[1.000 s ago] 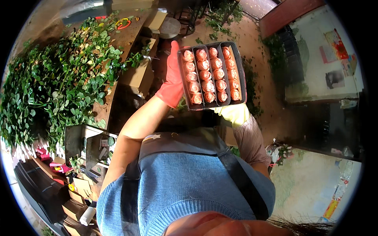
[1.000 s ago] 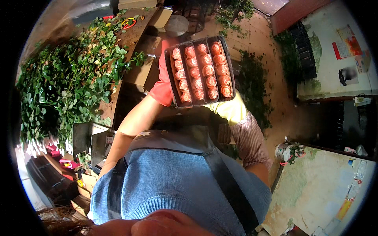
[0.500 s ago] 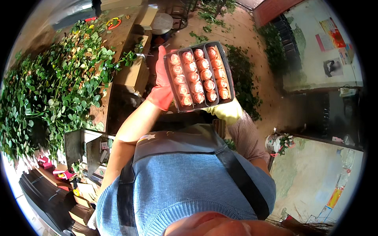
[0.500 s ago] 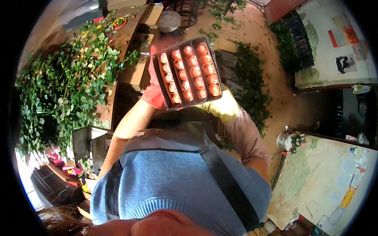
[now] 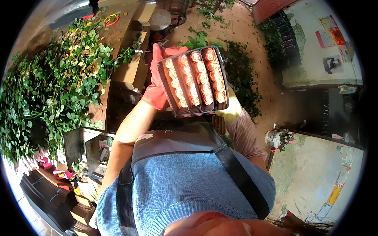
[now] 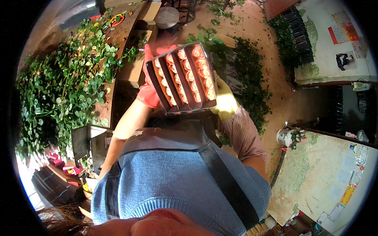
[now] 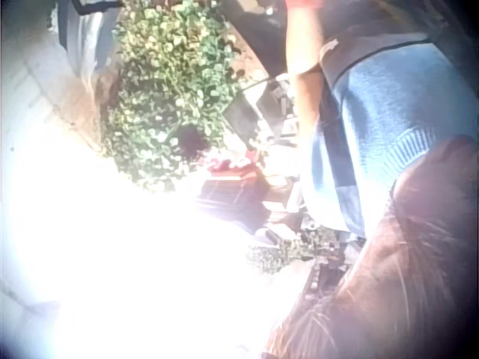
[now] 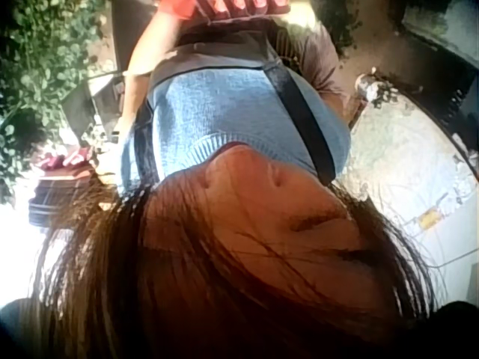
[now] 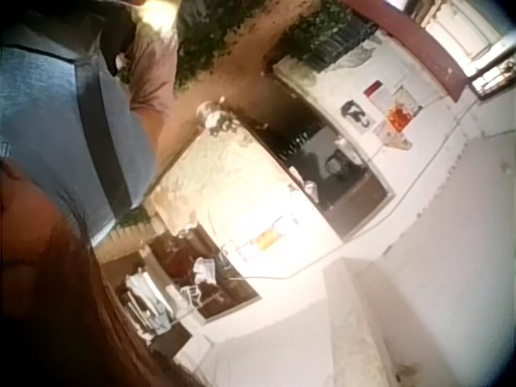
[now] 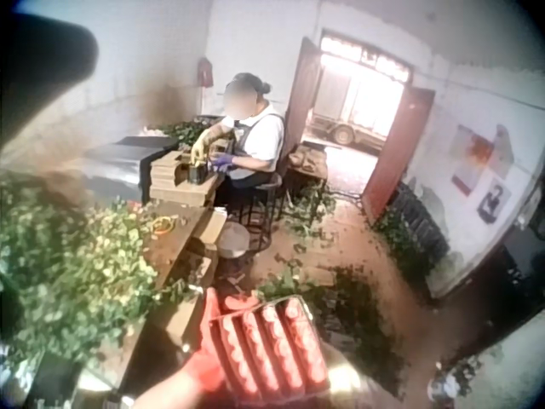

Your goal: The person arranges flower stems into a black foam block, placing them into pre-cut slots. They then cover the foam with a cardboard lid and place the entire assembly into a clear plastic bag.

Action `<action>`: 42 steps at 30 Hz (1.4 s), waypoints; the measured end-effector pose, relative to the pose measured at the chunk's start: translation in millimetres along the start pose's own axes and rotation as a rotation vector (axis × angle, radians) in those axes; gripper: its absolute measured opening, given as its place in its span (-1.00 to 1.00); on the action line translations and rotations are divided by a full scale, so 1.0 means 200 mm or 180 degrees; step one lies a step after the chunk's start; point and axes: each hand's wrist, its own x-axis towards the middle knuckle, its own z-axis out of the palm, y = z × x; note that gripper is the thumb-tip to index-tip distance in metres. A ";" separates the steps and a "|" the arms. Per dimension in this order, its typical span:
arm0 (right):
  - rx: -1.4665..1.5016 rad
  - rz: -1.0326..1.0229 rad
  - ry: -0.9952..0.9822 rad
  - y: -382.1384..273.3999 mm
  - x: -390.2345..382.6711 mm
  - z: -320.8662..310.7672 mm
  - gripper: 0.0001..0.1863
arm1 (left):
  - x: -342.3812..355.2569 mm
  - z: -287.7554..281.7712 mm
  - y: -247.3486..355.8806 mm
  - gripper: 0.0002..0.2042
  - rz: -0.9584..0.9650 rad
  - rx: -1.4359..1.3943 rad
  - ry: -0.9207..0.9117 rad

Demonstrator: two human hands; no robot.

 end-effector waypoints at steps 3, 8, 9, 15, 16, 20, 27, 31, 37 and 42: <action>-0.0604 -0.0142 -0.0080 0.00 0.00 -0.02 -0.32 | 0.02 -0.02 -0.01 -0.25 0.0075 0.0119 0.0121; -0.1383 -0.0004 0.0002 0.06 0.01 -0.06 -0.30 | 0.04 -0.08 -0.02 -0.20 0.0114 0.0367 0.0172; -0.1359 0.0060 0.0020 0.08 0.02 -0.07 -0.31 | 0.04 -0.10 -0.02 -0.18 0.0169 0.0430 0.0240; -0.1811 -0.0283 -0.0174 0.12 0.06 -0.06 -0.38 | 0.03 -0.16 -0.04 -0.18 0.0103 0.0221 0.0354; -0.1900 -0.0339 -0.0194 0.12 0.07 -0.05 -0.39 | 0.03 -0.17 -0.04 -0.18 0.0079 0.0153 0.0322; -0.2817 -0.0947 -0.0316 0.11 0.09 -0.03 -0.43 | 0.03 -0.18 -0.06 -0.16 -0.0024 0.0140 0.0238; -0.5875 -0.3568 -0.0228 0.04 0.15 0.04 -0.50 | 0.05 -0.26 -0.08 -0.36 0.0201 0.0519 0.0543; -0.6807 -0.4730 -0.0296 0.05 0.19 0.03 -0.54 | 0.07 -0.38 -0.08 -0.38 0.0664 0.1776 0.0661; -0.6391 -0.5914 -0.0176 0.27 0.34 -0.10 -0.69 | -0.06 -0.51 -0.05 -0.46 0.0122 0.2981 0.1220; -0.6095 -0.6093 -0.0972 0.51 0.48 -0.29 -0.69 | -0.20 -0.51 0.08 -0.22 -0.0678 0.3168 0.1416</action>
